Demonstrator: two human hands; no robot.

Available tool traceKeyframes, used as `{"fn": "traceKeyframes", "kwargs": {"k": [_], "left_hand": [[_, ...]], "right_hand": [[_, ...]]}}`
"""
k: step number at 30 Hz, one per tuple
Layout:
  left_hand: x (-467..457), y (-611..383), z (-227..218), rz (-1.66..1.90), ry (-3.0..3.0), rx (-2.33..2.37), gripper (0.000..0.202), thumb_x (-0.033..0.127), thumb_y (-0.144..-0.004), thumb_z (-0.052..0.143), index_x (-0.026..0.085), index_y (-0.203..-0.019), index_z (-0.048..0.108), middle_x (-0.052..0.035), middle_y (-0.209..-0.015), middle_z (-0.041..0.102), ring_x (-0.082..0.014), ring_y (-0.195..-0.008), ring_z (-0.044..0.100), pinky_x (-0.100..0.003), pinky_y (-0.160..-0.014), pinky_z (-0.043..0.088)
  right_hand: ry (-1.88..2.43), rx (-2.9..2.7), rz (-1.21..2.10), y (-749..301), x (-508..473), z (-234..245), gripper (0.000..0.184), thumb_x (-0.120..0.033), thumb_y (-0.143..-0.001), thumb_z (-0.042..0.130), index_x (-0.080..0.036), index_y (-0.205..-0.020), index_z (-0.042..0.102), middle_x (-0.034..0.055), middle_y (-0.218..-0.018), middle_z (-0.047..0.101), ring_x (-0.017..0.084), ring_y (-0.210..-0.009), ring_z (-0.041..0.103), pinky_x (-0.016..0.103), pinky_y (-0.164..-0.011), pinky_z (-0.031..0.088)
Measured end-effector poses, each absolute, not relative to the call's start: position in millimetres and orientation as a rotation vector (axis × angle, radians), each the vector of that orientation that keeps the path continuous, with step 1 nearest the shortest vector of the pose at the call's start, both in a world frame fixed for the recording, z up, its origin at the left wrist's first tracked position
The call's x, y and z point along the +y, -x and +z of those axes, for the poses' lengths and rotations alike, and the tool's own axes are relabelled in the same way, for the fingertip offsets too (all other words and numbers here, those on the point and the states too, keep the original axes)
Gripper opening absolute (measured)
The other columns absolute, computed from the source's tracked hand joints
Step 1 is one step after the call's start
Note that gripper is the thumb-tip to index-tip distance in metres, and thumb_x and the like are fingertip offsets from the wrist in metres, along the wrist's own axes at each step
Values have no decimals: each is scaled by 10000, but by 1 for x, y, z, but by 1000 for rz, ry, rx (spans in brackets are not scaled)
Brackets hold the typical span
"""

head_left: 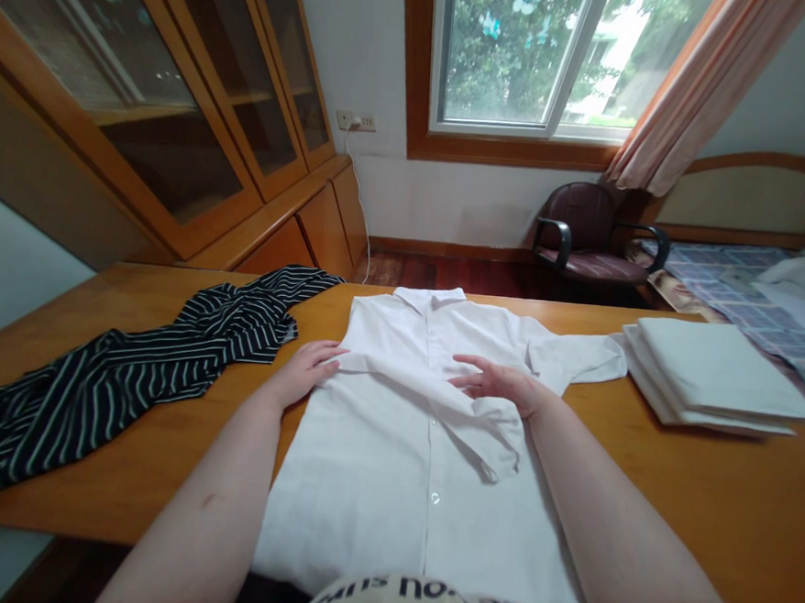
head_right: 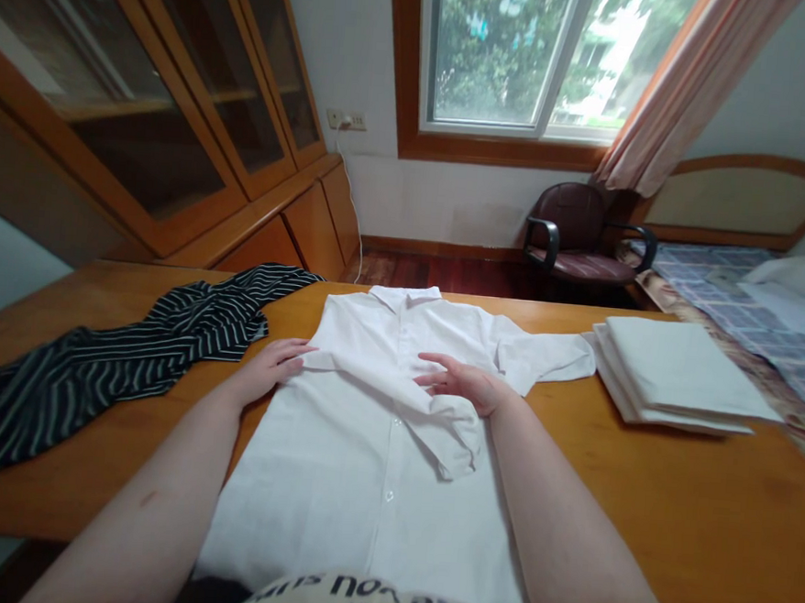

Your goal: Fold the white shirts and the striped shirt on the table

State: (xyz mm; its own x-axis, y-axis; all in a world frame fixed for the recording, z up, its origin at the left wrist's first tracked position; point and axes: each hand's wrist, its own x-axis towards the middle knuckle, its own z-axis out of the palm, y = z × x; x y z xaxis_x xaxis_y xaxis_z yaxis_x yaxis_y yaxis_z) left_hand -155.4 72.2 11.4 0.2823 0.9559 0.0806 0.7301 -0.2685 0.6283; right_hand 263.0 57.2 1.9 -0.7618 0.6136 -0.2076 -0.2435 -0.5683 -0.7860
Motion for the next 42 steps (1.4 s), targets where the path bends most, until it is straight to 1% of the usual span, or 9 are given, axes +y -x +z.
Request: {"fn": "traceKeyframes", "kwargs": {"k": [3,6,11,17,22,26,32,37,42], "left_hand": [[73,151,8,765,-1939,1567,462,461,-834,494,197,-1186,636,-85,-1208,622,-225,-1137,549,-365,-1032,379],[83,145,9,890,-1677,1787,526,398,-812,528,187,-1293,542,-77,-1108,669,-198,-980,631,-315,-894,472],[109,131,17,624,-1548,1968,361,416,-793,535,179,-1014,692,-67,-933,716,-216,-815,658,-305,-753,496],[109,120,11,711,-1657,2079,373,410,-823,507,182,-1071,664,-110,-985,705,-263,-914,639,-335,-792,472],[107,120,11,791,-1714,1801,518,378,-783,559,178,-1261,552,-47,-897,689,-193,-807,641,-288,-768,487],[110,120,10,793,-1814,1765,533,291,-740,575,197,-1264,556,-30,-935,664,-171,-796,622,-289,-783,494],[110,124,11,753,-1817,1634,638,216,-707,598,228,-1340,515,-55,-1182,641,-199,-973,630,-317,-905,482],[110,122,12,741,-1775,1672,736,166,-705,624,254,-1409,428,-59,-1220,635,-216,-1094,606,-324,-974,452],[110,119,12,732,-1751,1679,803,143,-700,650,259,-1443,369,-67,-1188,652,-226,-1130,593,-331,-992,439]], "right_hand": [[669,-1137,2338,-266,55,3,585,-487,-768,656,-179,-1254,547,116,-1220,609,216,-1002,610,312,-795,479],[755,-1222,2329,-267,52,5,489,-420,-752,688,-126,-1140,646,97,-1047,685,190,-881,642,283,-748,483],[888,-1236,2271,-264,51,13,439,-395,-727,703,-138,-1084,701,70,-959,714,182,-831,646,287,-764,485],[968,-1180,2151,-260,55,16,440,-400,-733,685,-162,-1103,699,76,-1024,705,208,-884,637,323,-820,469],[984,-1138,1962,-262,60,9,430,-414,-760,640,-162,-1104,700,75,-1058,699,225,-959,624,344,-898,446],[969,-1007,1874,-263,63,7,394,-412,-748,644,-194,-1070,709,72,-1157,672,249,-1064,602,367,-956,426],[907,-1019,2010,-264,62,8,444,-275,-703,709,-204,-1138,654,85,-1249,623,243,-1118,588,376,-969,428],[862,-1040,2151,-264,62,7,500,-129,-643,740,-188,-1126,624,76,-1181,649,202,-1020,631,306,-855,486],[867,-1003,2131,-268,62,6,412,-152,-651,748,-164,-1038,607,2,-747,677,108,-568,604,202,-522,437]]}}
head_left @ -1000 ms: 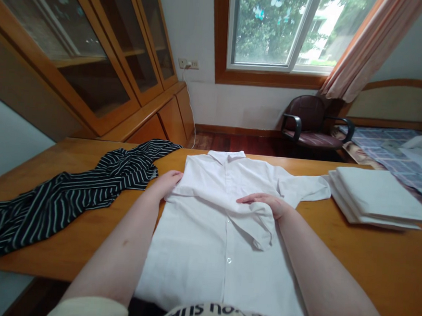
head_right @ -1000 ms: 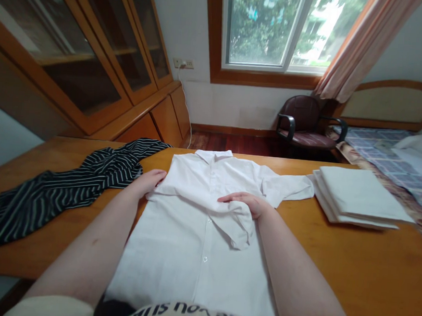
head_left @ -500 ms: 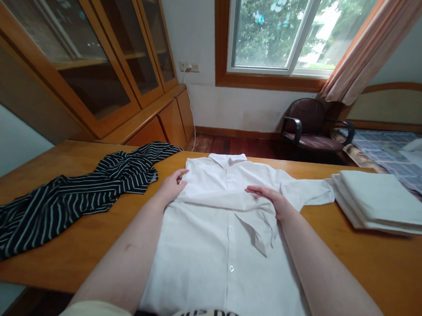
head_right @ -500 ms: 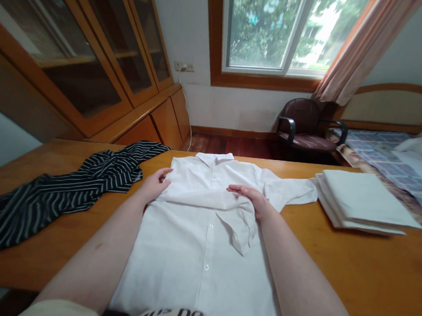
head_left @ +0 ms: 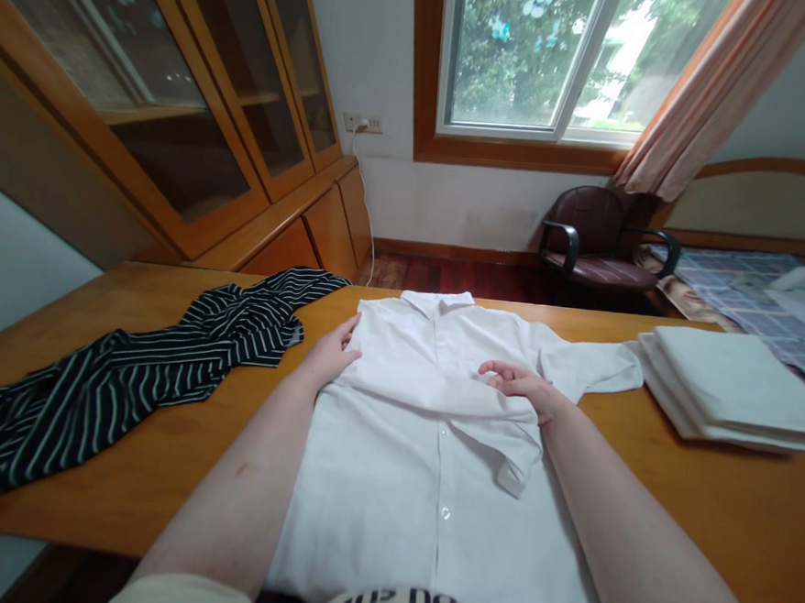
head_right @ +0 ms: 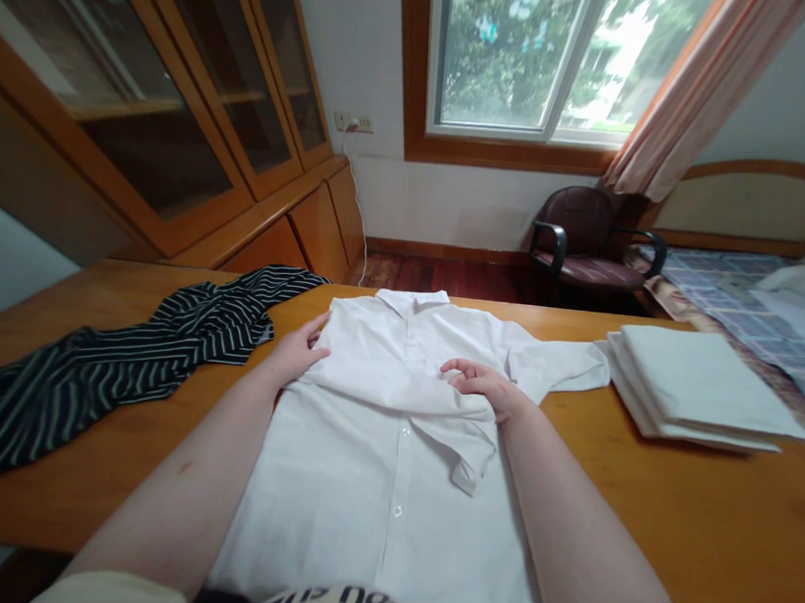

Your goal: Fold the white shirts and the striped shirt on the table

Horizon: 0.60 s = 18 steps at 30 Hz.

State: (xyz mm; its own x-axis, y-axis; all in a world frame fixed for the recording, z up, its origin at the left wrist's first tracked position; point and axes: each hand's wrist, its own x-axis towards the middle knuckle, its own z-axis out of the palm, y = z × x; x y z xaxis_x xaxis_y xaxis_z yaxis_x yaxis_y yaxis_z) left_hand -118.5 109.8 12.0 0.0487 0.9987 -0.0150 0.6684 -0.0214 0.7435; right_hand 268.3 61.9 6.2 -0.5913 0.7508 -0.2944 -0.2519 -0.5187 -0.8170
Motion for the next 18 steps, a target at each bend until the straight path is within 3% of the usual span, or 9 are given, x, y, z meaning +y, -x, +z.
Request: {"fn": "traceKeyframes", "kwargs": {"k": [3,8,10,14,18], "left_hand": [[109,119,14,711,-1810,1686,770,146,-677,670,263,-1403,441,-53,-1240,626,-228,-1111,597,-322,-985,441],[109,118,16,653,-1848,1729,793,195,-658,699,244,-1406,437,-50,-1107,671,-215,-983,634,-319,-922,467],[110,119,15,670,-1817,1735,805,241,-672,700,225,-1422,408,-48,-1021,689,-209,-924,645,-324,-896,473],[112,120,13,811,-1692,1719,587,345,-817,533,165,-1371,460,-64,-926,708,-208,-867,654,-328,-832,486],[111,121,14,777,-1702,1714,538,312,-787,549,172,-1304,503,-44,-881,712,-200,-819,655,-325,-824,480]], "right_hand": [[813,-985,2124,-272,63,5,389,-267,-728,705,-161,-1087,597,-4,-693,653,92,-524,564,185,-473,392],[775,-1001,2140,-272,63,3,471,-307,-737,688,-151,-1169,581,85,-1047,672,184,-868,656,271,-718,497],[731,-1034,2175,-271,62,3,503,-279,-723,702,-151,-1191,572,92,-1094,656,195,-906,652,279,-741,499],[678,-1100,2213,-273,62,4,601,-214,-633,773,-153,-1196,570,71,-1013,663,174,-834,651,249,-669,500],[793,-1143,2186,-272,62,3,498,-149,-613,789,-157,-1078,612,16,-847,657,117,-645,617,203,-543,453]]}}
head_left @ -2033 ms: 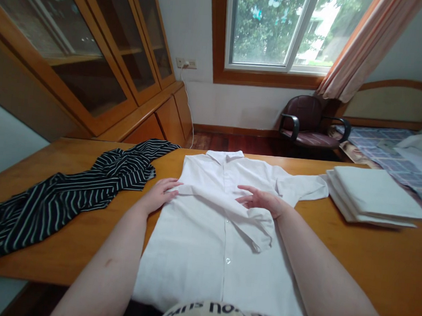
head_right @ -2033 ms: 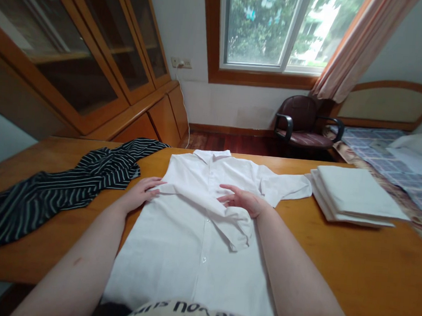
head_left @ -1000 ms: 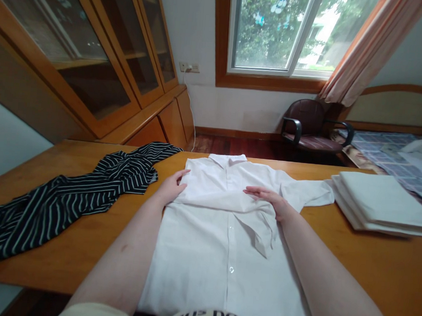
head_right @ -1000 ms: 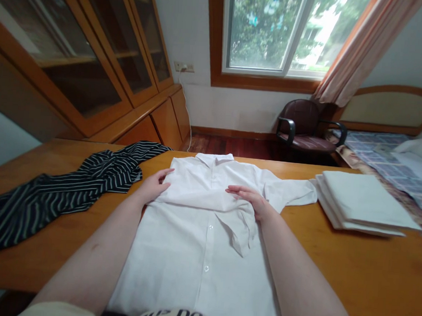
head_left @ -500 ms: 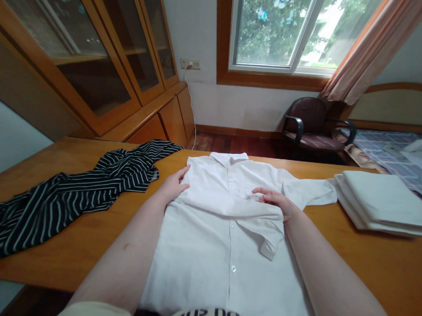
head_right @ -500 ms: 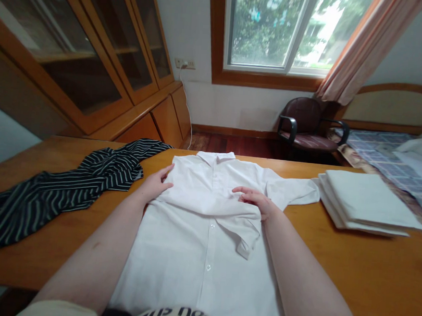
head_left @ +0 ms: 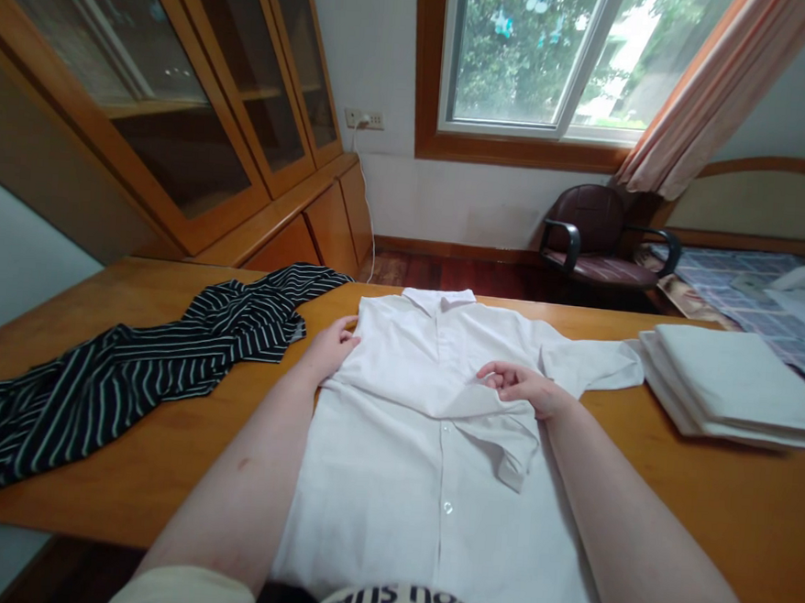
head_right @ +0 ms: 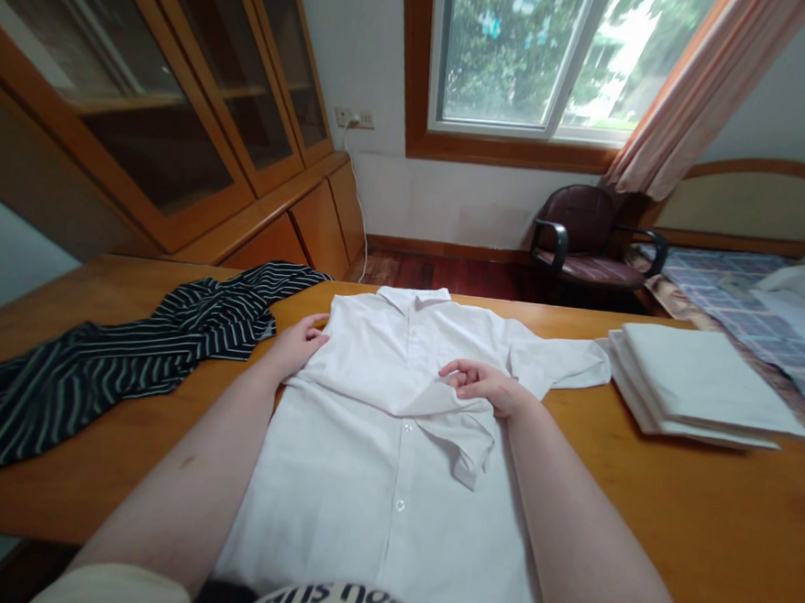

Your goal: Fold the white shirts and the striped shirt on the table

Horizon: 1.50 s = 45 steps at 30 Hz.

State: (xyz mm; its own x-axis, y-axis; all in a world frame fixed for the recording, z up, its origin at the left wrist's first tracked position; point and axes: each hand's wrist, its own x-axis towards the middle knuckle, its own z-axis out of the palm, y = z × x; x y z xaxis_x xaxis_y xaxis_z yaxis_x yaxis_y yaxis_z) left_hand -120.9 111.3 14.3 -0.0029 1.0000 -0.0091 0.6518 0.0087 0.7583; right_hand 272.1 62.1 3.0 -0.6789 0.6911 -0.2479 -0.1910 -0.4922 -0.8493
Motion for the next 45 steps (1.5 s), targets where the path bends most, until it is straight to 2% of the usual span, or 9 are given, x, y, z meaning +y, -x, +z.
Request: {"fn": "traceKeyframes", "kwargs": {"k": [4,12,16,20,24,30,37,41,45], "left_hand": [[111,119,15,801,-1677,1732,502,323,-751,590,179,-1228,524,-24,-829,695,-189,-760,643,-322,-794,481],[113,119,12,841,-1712,1841,284,330,-721,622,209,-978,610,7,-742,637,-167,-694,597,-279,-704,465],[113,119,14,787,-1765,1859,192,321,-769,565,207,-884,667,-32,-844,686,-201,-807,620,-301,-787,472],[113,119,15,698,-1901,1833,268,323,-807,519,211,-965,704,-66,-1037,683,-233,-986,606,-317,-904,447],[114,120,13,612,-2012,1796,359,347,-817,512,202,-1094,687,-85,-1095,645,-238,-1002,590,-329,-922,442],[117,121,8,582,-2059,1774,380,297,-802,528,193,-1136,677,-92,-1141,625,-249,-1061,571,-334,-960,420],[118,119,5,558,-2053,1801,419,290,-811,521,200,-1201,646,-100,-1173,616,-268,-1081,569,-360,-966,421],[117,118,5,549,-2050,1807,421,291,-820,508,195,-1208,640,-95,-1180,610,-262,-1082,567,-353,-969,418],[118,119,3,547,-2074,1808,414,286,-822,505,191,-1202,642,-91,-1167,612,-247,-1069,572,-341,-964,424]], "right_hand": [[893,-1071,2066,-269,62,5,372,-161,-640,785,-166,-974,624,-16,-766,625,91,-607,575,194,-539,420],[966,-828,1899,-269,64,11,356,-210,-651,791,-214,-946,593,-28,-768,609,117,-657,589,241,-617,455],[1063,-848,1883,-268,66,7,316,-223,-672,778,-211,-926,591,-3,-786,647,144,-646,602,263,-600,459],[1081,-922,1831,-266,66,5,296,-328,-714,738,-193,-946,612,28,-812,681,169,-674,619,274,-607,459],[1070,-1043,1811,-267,66,3,372,-457,-751,672,-176,-990,636,35,-795,693,161,-630,608,265,-575,444],[1007,-1166,1921,-269,60,10,557,-405,-554,812,-152,-1020,640,37,-828,686,164,-666,626,255,-595,461],[1410,-1836,1698,-288,34,59,507,-308,-553,821,-191,-1023,672,53,-994,683,254,-891,612,303,-750,472],[1779,-1970,1377,-303,16,65,395,-301,-503,827,-199,-866,710,43,-782,688,247,-725,606,312,-647,458],[1800,-1821,1538,-314,-5,52,299,-341,-577,758,-179,-824,714,45,-798,705,244,-754,624,305,-674,478]]}}
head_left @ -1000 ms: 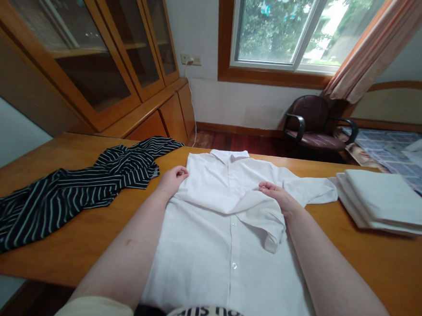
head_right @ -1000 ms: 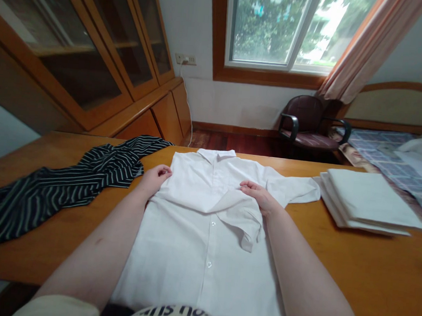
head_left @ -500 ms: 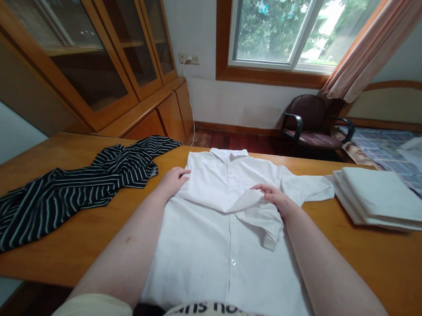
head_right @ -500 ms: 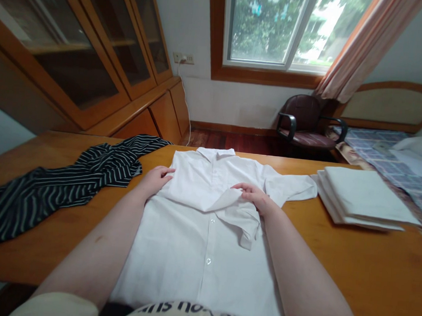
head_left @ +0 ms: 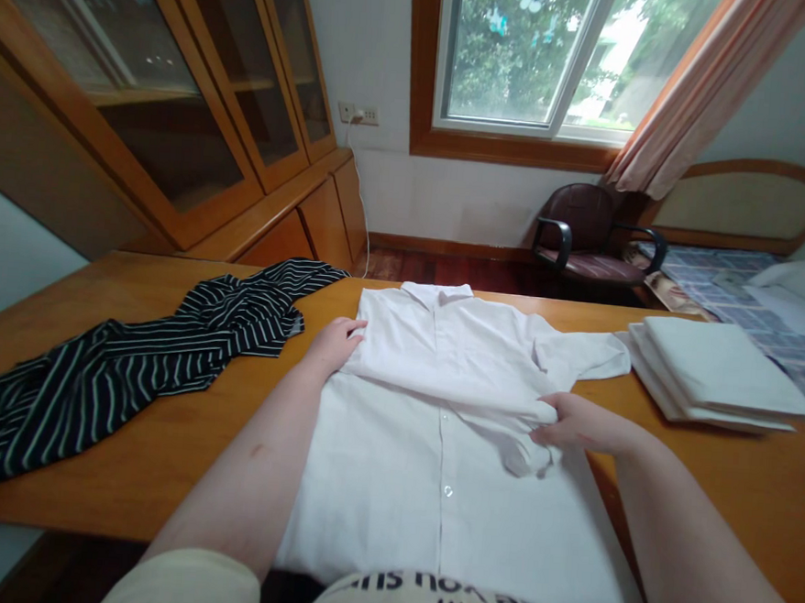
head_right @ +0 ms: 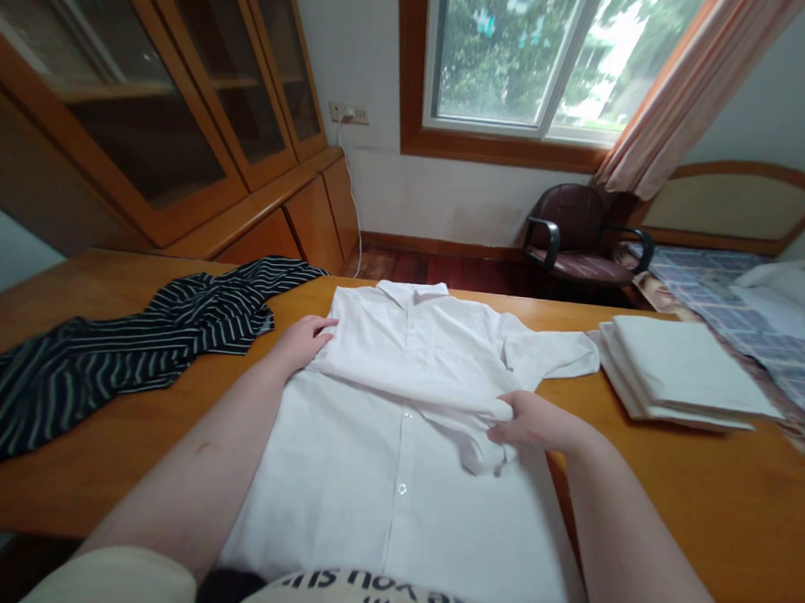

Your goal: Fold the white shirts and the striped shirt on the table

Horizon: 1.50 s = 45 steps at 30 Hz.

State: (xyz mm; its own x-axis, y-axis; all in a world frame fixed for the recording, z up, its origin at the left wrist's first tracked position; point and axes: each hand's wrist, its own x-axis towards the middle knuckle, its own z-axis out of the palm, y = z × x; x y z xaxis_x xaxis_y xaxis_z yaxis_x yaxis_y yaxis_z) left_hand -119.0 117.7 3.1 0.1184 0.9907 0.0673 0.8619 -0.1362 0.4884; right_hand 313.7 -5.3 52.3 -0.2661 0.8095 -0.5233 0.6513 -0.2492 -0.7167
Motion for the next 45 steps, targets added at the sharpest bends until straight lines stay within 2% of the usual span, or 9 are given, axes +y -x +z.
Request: {"fn": "traceKeyframes", "kwargs": {"k": [3,7,11,16,22,27,34,39,45], "left_hand": [[118,119,3,542,-2079,1821,412,278,-822,505,196,-1202,642,-83,-1170,610,-239,-1065,573,-331,-960,428],[116,117,5,525,-2080,1841,413,278,-826,501,189,-1205,640,-85,-1168,608,-238,-1075,568,-329,-968,424],[116,116,6,515,-2083,1856,416,278,-836,491,184,-1216,631,-86,-1189,601,-233,-1094,558,-324,-987,410],[116,115,6,496,-2083,1865,421,284,-837,493,181,-1222,627,-86,-1195,599,-232,-1103,555,-319,-993,405],[113,119,13,597,-1937,1836,410,378,-879,451,209,-1204,635,-73,-1216,628,-223,-1128,563,-302,-988,406],[112,138,21,497,-1755,1887,399,429,-848,474,235,-1146,654,-37,-1150,682,-209,-1048,617,-279,-923,441],[101,160,31,302,-1689,1856,315,460,-733,551,216,-852,711,-43,-959,729,-229,-890,656,-275,-759,488],[97,168,30,334,-1580,1750,303,429,-631,632,202,-815,710,-43,-869,734,-234,-828,661,-274,-701,501],[98,162,33,174,-1662,1970,211,398,-658,626,204,-713,691,-63,-826,731,-238,-781,664,-284,-689,488]], "right_hand": [[1630,-1492,1686,-317,-20,43,416,-423,-642,695,-151,-956,683,49,-839,699,229,-769,636,288,-662,491],[1644,-1264,1781,-314,-30,41,516,-425,-609,738,-190,-1058,639,41,-890,704,241,-797,655,304,-675,515],[1774,-1375,1888,-310,-33,48,550,-404,-551,801,-204,-1040,646,59,-1001,706,282,-941,648,338,-797,519],[1592,-1690,2156,-303,-33,58,508,-402,-525,820,-189,-962,671,30,-948,714,296,-989,629,339,-839,502],[1696,-1749,1706,-300,-25,53,398,-552,-777,589,-187,-924,644,28,-889,652,185,-799,585,263,-681,448],[1778,-1803,1540,-299,-23,32,382,-559,-775,570,-186,-704,530,-38,-603,467,103,-548,390,240,-496,289],[1731,-1841,1564,-297,-24,41,403,-567,-758,582,-178,-850,630,19,-782,595,161,-702,514,252,-598,398],[1777,-2003,1572,-297,-25,51,385,-547,-759,590,-173,-822,657,45,-839,650,201,-768,567,262,-642,439],[1683,-2015,1799,-300,-27,55,391,-538,-736,628,-184,-895,675,33,-879,668,185,-761,587,248,-647,452]]}}
